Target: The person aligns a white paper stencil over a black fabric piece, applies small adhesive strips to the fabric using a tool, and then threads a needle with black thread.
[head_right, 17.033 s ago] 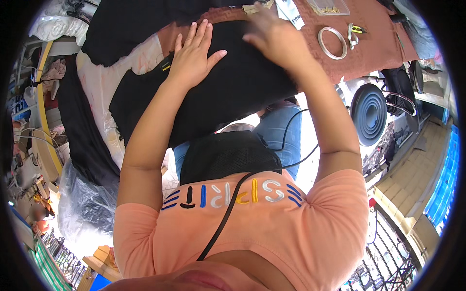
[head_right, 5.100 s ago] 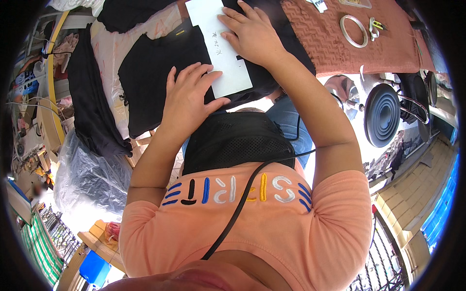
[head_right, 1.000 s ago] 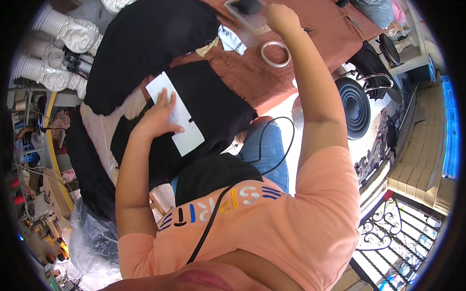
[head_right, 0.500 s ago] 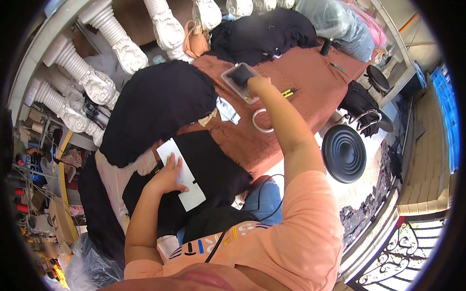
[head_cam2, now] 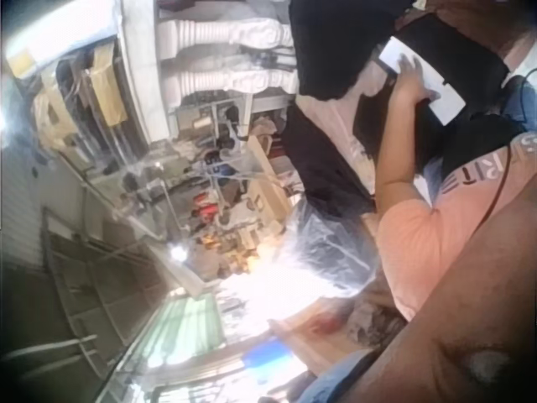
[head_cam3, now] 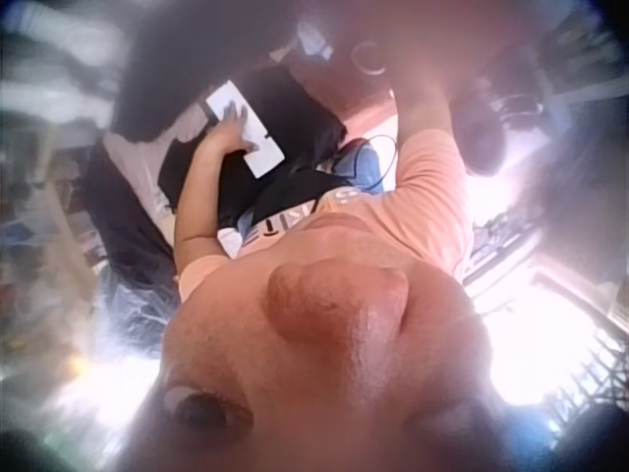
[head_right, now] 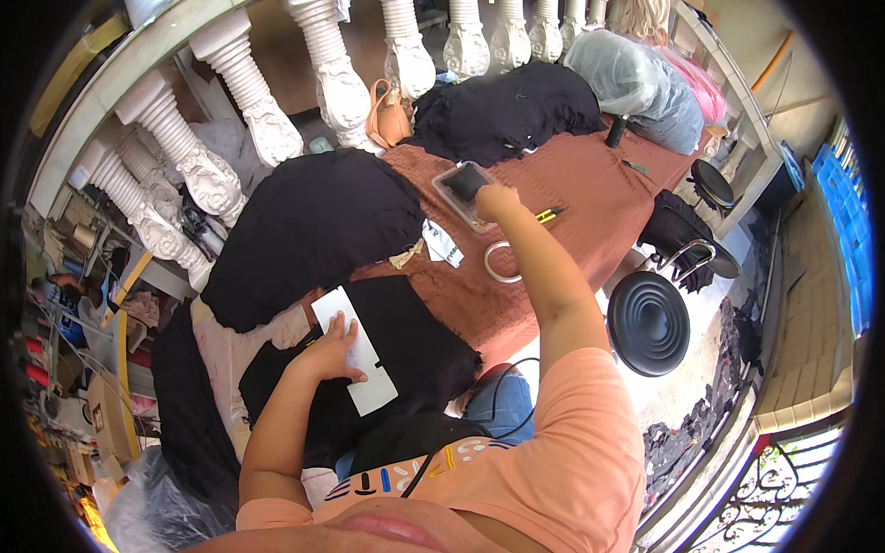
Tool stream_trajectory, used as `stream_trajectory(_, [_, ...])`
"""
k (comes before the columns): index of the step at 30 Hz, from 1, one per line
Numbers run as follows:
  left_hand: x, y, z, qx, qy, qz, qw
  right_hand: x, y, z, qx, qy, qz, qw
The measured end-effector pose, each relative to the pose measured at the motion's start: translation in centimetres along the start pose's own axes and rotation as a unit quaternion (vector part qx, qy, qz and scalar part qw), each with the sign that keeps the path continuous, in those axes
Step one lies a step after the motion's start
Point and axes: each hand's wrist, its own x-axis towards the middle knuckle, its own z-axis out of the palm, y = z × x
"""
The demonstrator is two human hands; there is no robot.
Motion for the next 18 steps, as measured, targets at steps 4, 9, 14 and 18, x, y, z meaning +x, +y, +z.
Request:
stream_trajectory(4, [0.3, -0.3, 0.6, -0.007, 0.02, 0.013, 1.0, -0.2, -0.1, 0.0, 0.005, 0.018, -0.001, 1.0])
stream_trajectory(9, [0.6, 0.4, 0.0, 0.006, 0.001, 0.008, 1.0, -1.8, -0.7, -1.6, 0.062, 0.155, 0.022, 0.986])
stream_trajectory(14, [-0.3, 1.2, -1.0, 0.045, -0.023, -0.032, 0.998, -8.0, -7.8, -4.5, 0.304, 0.215, -0.084, 0.924])
stream_trajectory(18, [0.7, 0.4, -0.1, 0.045, -0.003, -0.012, 0.999, -15.0, -14.1, -3.0, 0.502, 0.002, -0.13, 0.855])
